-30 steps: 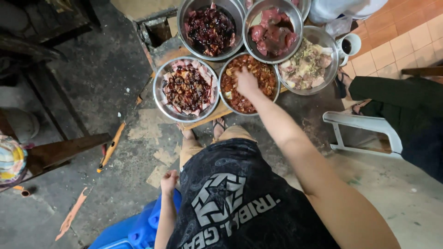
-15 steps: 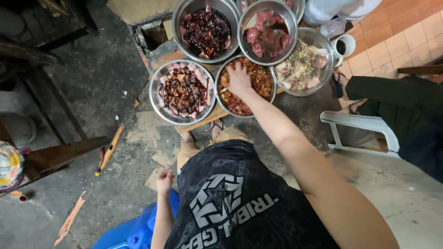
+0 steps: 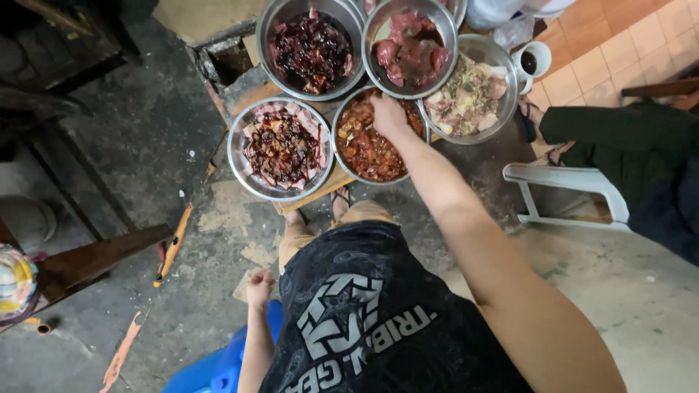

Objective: The person mixes raw meat with a dark marinade in several metal bowls using their bare hands. They move between different bowls on a low wooden table, thoroughly coating the meat pieces with the sauce.

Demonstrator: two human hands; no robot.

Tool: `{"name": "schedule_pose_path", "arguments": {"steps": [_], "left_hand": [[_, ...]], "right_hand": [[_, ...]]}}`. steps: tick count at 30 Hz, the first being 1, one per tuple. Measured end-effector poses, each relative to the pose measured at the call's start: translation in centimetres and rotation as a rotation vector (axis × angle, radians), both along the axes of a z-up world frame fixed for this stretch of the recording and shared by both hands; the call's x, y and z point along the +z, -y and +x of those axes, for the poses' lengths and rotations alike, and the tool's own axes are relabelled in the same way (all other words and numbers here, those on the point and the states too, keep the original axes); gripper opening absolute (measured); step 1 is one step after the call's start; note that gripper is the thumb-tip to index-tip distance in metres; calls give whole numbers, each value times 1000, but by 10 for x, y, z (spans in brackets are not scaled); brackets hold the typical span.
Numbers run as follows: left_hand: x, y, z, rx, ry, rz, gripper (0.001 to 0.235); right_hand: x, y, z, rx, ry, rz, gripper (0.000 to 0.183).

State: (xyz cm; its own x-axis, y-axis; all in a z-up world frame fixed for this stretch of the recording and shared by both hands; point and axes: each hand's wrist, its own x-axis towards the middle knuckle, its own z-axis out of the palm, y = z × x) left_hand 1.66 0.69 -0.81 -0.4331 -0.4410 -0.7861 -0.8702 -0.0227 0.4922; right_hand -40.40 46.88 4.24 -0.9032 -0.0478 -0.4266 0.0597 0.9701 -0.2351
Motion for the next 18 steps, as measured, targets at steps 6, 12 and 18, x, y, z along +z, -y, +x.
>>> {"name": "schedule_pose_path", "arguments": {"steps": [6,12,18], "left_hand": [[-7,0,-14,14,-49,-29,26],[-9,-9,-14,-71,-2,3,31],[-18,-11,-29,-38,-47,-30,31]], "right_hand": [[91,-6,51,11,-124,-99,56],[34,-39,52,-311,61,-152,55],[115,-30,76,-603,182,-819,82]]}}
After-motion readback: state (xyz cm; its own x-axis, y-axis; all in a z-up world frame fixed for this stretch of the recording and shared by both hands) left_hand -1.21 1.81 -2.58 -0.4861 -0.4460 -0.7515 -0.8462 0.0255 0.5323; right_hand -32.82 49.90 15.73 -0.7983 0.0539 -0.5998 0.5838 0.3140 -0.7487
